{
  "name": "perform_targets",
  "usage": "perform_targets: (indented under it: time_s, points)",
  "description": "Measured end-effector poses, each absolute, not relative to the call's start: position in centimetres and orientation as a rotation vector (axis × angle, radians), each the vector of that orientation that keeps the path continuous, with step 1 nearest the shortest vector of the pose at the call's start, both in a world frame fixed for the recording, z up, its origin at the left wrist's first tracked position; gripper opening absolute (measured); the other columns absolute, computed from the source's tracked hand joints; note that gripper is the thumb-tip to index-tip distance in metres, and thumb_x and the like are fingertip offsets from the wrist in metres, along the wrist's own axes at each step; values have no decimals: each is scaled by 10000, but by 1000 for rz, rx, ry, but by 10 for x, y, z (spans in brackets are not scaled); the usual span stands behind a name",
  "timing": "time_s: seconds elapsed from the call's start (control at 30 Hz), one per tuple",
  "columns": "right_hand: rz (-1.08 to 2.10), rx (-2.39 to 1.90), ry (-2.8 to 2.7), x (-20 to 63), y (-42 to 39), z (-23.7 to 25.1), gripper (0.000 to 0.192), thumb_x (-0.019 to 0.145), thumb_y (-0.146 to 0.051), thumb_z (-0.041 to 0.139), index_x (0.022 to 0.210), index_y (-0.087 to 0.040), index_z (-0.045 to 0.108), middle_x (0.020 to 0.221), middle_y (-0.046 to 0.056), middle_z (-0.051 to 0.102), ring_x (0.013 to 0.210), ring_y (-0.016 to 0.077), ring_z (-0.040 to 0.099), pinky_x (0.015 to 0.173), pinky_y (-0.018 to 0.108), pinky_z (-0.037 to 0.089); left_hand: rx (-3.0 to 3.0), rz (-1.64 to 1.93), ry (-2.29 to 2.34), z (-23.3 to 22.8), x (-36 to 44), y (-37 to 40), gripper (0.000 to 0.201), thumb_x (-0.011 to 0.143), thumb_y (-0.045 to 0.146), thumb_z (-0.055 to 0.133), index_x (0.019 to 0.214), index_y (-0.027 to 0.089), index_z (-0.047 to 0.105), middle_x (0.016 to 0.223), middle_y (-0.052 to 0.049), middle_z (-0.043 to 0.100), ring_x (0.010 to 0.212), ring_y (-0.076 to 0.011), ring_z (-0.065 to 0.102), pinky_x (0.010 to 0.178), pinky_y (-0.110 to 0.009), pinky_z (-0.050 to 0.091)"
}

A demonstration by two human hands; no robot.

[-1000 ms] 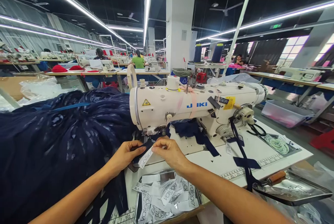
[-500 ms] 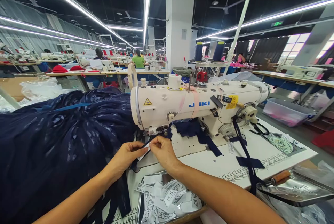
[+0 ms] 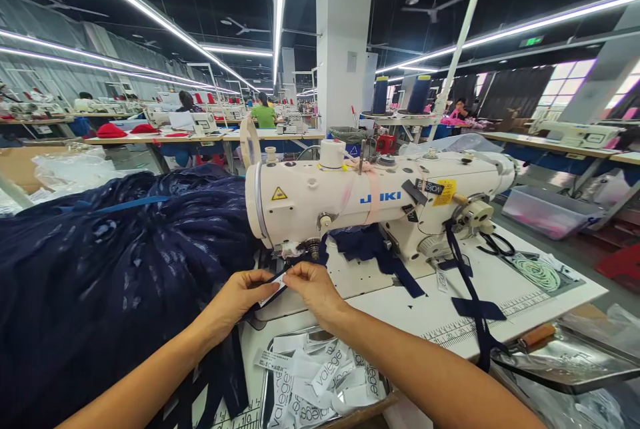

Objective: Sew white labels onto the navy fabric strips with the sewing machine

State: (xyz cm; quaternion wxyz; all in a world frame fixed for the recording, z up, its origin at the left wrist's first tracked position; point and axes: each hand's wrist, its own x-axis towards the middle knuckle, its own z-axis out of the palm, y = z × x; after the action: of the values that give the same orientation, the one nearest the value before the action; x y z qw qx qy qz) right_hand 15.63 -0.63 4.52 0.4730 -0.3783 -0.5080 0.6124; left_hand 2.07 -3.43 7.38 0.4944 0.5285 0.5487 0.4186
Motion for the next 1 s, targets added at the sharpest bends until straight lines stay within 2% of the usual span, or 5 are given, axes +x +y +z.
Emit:
perform_targets:
  time_s: [0.23, 0.33, 0.53, 0.67, 1.0]
  points:
    - [1278, -964, -1695, 182, 4, 45, 184, 671, -348, 631, 663, -171, 581, 624, -24, 546, 613, 117, 492, 590, 237, 372, 1326, 822, 1343, 76, 14, -33, 329, 504, 458, 651, 573, 142, 590, 490, 41, 457, 449, -82, 387, 439, -211, 321]
    - [674, -1153, -2055, 216, 23, 53, 59, 742, -212, 570, 746, -158, 594, 759, 27, 596, 718, 152, 539, 652, 261, 393, 1643, 750, 1378, 74, 5, -30, 257, 603, 402, 581, 554, 150, 585, 494, 27, 484, 466, -101, 426, 464, -222, 346]
    - [-397, -1533, -2325, 253, 64, 62, 153, 788, -167, 516, 924, -147, 583, 933, 112, 617, 900, 243, 540, 770, 343, 373, 3091, 844, 1351, 62, 12, -15, 273, 770, 64, 350, 626, 154, 563, 654, -48, 556, 561, -149, 476, 559, -286, 357]
    - [-541, -1535, -2426, 253, 72, 59, 151, 775, -79, 473, 838, -132, 599, 856, 120, 630, 847, 255, 554, 739, 342, 361, 3469, 500, 1132, 49, 22, -6, 314, 763, -27, 306, 609, 144, 519, 610, -44, 525, 511, -150, 452, 533, -305, 323]
    - [-623, -1216, -2565, 210, 12, 42, 171, 766, -24, 450, 750, -116, 594, 722, 122, 590, 661, 224, 541, 645, 341, 360, 3610, 90, 1031, 44, 18, -17, 144, 760, 70, 450, 707, 109, 579, 620, -59, 579, 560, -181, 484, 572, -324, 311]
